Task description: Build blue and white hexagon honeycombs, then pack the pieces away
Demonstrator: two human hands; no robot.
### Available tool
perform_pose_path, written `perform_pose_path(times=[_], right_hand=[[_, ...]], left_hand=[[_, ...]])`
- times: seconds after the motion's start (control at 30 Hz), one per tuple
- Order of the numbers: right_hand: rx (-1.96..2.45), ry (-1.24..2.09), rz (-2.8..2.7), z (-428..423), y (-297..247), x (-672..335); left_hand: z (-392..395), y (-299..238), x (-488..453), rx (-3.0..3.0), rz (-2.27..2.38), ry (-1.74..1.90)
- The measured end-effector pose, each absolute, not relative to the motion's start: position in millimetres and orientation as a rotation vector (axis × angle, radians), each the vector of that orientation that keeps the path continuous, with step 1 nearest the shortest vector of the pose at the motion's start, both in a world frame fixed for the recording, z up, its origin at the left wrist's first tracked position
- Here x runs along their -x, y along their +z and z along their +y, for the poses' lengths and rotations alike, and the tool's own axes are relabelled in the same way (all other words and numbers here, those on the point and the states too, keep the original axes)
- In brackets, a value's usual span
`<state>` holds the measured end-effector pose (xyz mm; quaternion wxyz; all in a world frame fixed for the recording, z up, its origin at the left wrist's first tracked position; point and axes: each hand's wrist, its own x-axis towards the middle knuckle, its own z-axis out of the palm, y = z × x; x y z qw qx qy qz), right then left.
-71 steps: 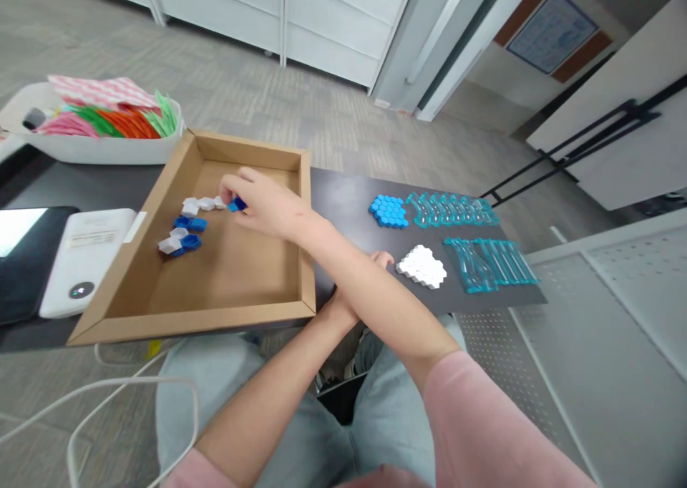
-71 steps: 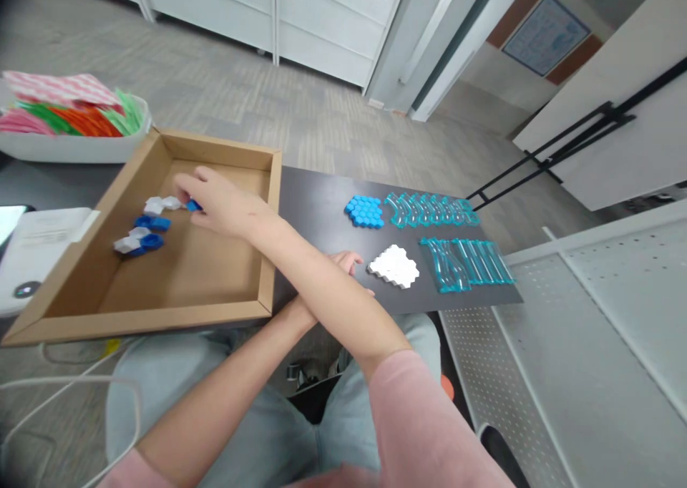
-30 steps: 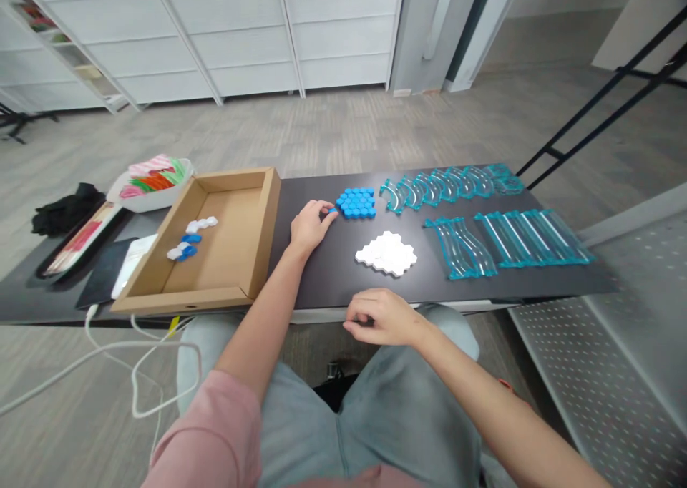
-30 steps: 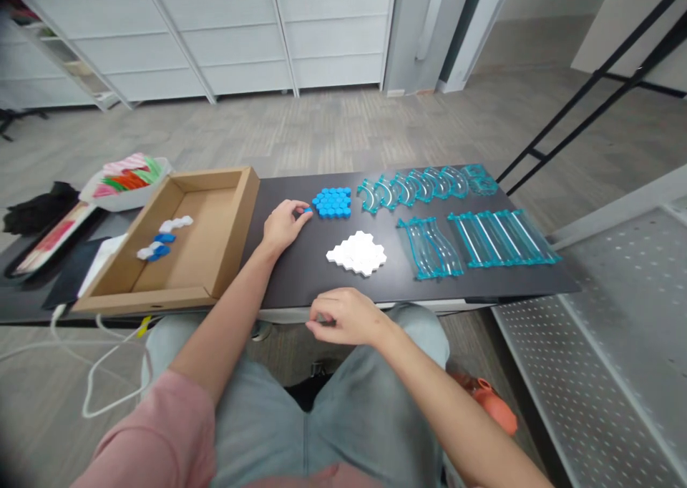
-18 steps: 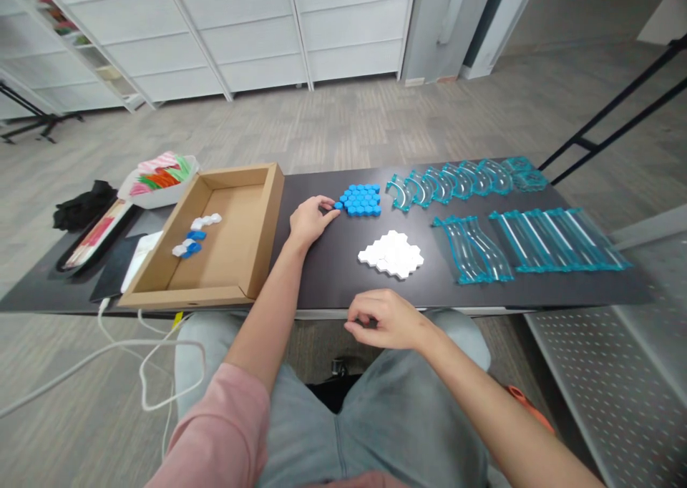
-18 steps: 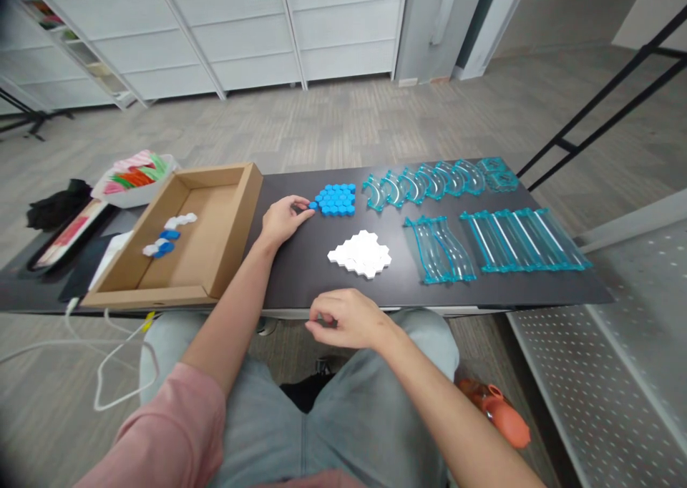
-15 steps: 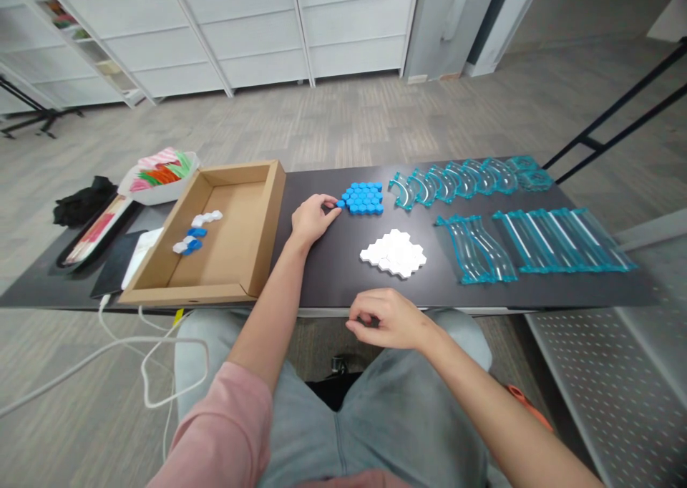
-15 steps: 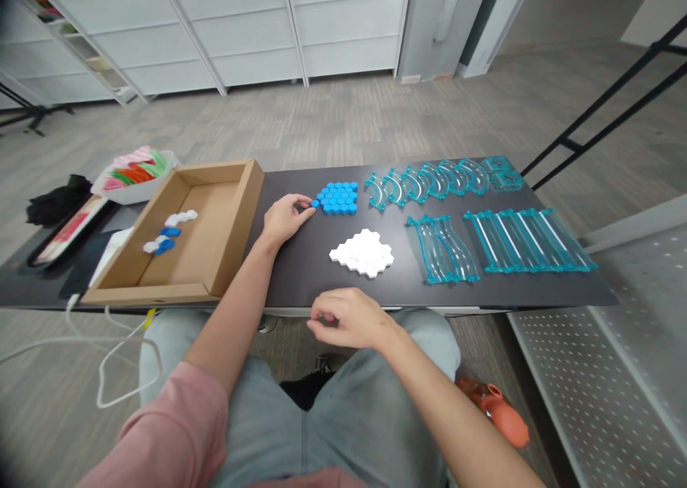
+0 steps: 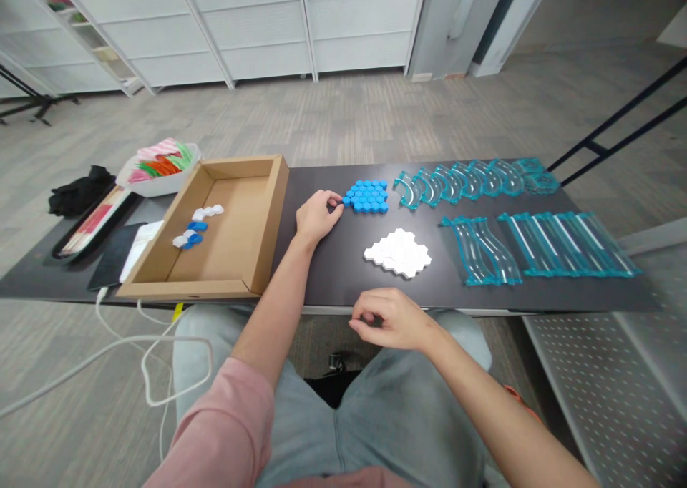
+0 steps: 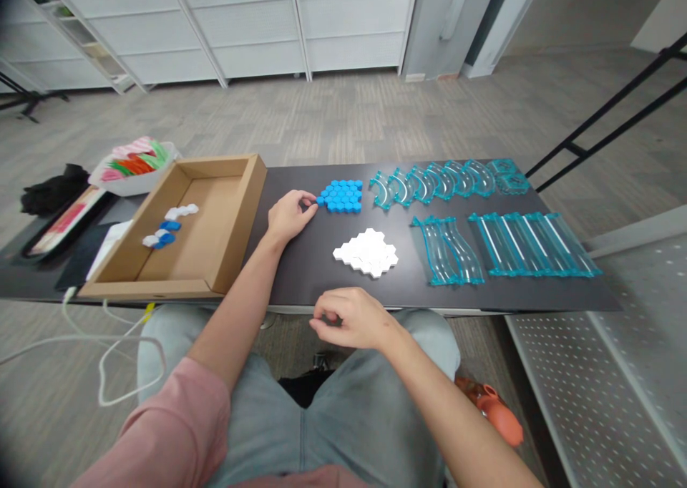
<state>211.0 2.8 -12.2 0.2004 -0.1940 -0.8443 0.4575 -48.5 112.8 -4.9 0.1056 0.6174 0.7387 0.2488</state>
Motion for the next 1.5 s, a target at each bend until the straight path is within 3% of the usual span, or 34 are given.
perform_pose_path(times=[0.73, 1.0, 1.5], right_hand=[[0.521, 1.239, -2.363, 2, -14, -211], [0.500, 1.233, -2.349, 2, -17, -211], [0.498, 1.236, -2.352, 2, -15, -211]], left_hand=[[110, -8, 47, -1.887, 2.179, 0.836], [115, -13, 52, -1.761, 2.135, 1.031], [113, -1, 43, -1.783, 2.224, 0.765]])
